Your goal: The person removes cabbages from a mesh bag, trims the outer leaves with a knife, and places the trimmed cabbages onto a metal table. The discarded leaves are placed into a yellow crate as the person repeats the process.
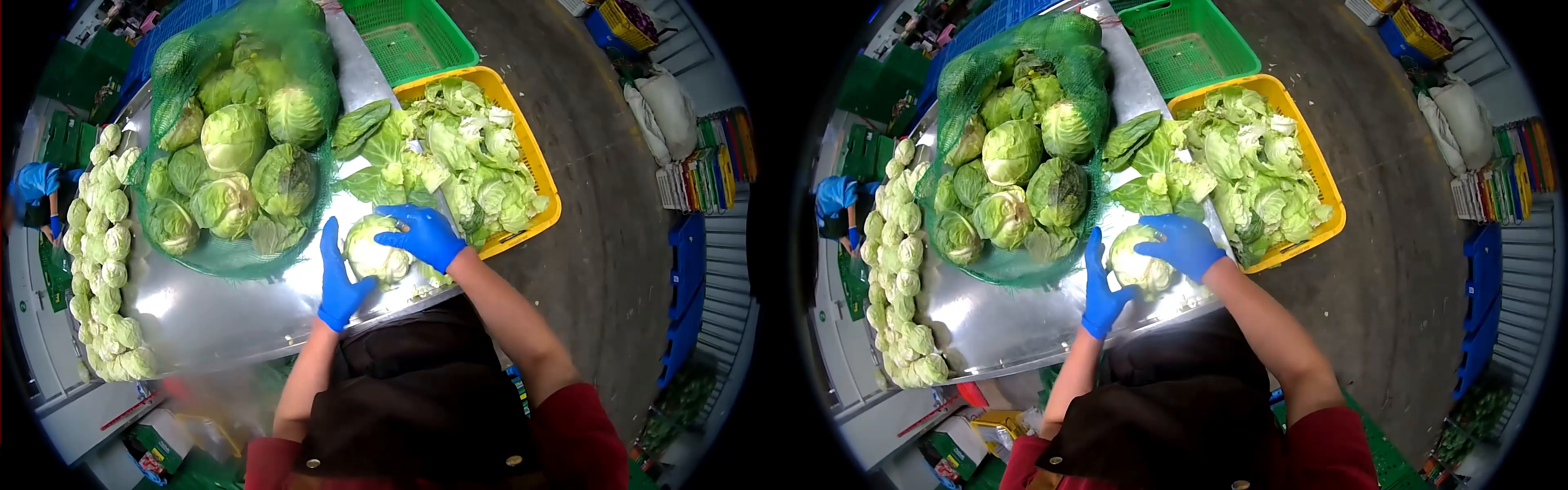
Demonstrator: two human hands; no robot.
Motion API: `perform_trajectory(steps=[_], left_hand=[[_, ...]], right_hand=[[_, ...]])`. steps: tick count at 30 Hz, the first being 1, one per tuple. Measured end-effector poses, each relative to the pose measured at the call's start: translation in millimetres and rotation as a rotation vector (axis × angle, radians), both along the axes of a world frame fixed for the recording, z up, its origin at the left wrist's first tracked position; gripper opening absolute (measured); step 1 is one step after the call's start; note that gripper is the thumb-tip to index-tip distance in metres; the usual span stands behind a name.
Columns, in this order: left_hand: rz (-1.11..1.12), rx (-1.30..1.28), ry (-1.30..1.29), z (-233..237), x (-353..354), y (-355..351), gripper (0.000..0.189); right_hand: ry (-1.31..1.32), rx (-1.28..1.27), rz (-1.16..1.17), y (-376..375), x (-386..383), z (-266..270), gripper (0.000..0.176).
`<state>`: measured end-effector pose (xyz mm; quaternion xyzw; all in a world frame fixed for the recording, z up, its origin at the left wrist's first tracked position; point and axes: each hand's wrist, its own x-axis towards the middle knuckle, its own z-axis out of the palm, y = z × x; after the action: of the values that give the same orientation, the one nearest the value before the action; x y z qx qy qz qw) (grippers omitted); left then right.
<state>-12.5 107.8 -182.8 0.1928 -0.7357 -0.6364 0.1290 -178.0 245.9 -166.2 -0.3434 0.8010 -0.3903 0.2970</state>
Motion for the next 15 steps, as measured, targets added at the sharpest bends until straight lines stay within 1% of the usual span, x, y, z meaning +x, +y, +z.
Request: perform_trajectory(steps=[1, 2, 3, 4, 5, 6, 7, 9, 11, 12, 13, 14, 15], left_hand=[[0.078, -0.085, -0.001, -9.0, 3.1, 11.2, 0.118], [0.128, -0.141, -0.044, -16.4, -0.6, 24.9, 0.117], [0.180, -0.198, -0.086, -19.8, -3.0, 34.2, 0.115], [0.191, -0.066, -0.073, -13.5, -6.4, 33.3, 0.115], [0.176, -0.026, -0.089, -13.6, -8.1, 28.9, 0.114], [0.166, 0.017, -0.112, -13.7, -4.1, 23.2, 0.114], [0.161, 0.059, -0.133, -14.2, 0.2, 17.0, 0.114], [0.108, 0.037, -0.142, -14.4, 2.2, 6.5, 0.115], [0.034, -0.016, -0.177, -4.9, -1.8, -1.1, 0.117], [-0.022, -0.019, -0.146, -3.1, -6.7, -6.3, 0.117], [-0.080, -0.022, -0.116, -1.8, -12.8, -11.8, 0.118], [-0.139, -0.026, -0.087, -1.3, -17.1, -15.5, 0.119], [-0.127, -0.013, -0.048, -5.2, -20.7, -17.5, 0.120]], right_hand=[[-0.077, -0.016, -0.079, -0.5, 4.8, -2.3, 0.059], [-0.029, 0.086, -0.130, -3.1, 7.3, 0.7, 0.047], [0.043, 0.119, -0.086, -3.0, 5.1, -0.3, 0.043], [0.119, 0.151, -0.045, -2.5, -2.1, -2.8, 0.040], [0.195, 0.182, -0.006, -1.7, -11.5, -7.5, 0.036], [-0.007, 0.109, -0.222, 1.8, -20.5, -42.8, 0.028], [0.755, 0.084, 0.119, 23.1, -42.4, -94.6, 0.028], [0.066, 0.496, -0.254, 20.7, -46.4, -41.4, 0.035], [0.221, 0.142, -0.291, 18.1, -23.0, -13.8, 0.044], [0.295, -0.038, -0.311, 12.0, -12.4, -2.4, 0.050], [0.432, -0.164, -0.170, 2.2, -8.1, 8.7, 0.059], [0.290, -0.215, -0.067, -6.7, -2.0, 6.8, 0.059], [0.150, -0.265, 0.033, -11.4, 1.1, 5.0, 0.058]])
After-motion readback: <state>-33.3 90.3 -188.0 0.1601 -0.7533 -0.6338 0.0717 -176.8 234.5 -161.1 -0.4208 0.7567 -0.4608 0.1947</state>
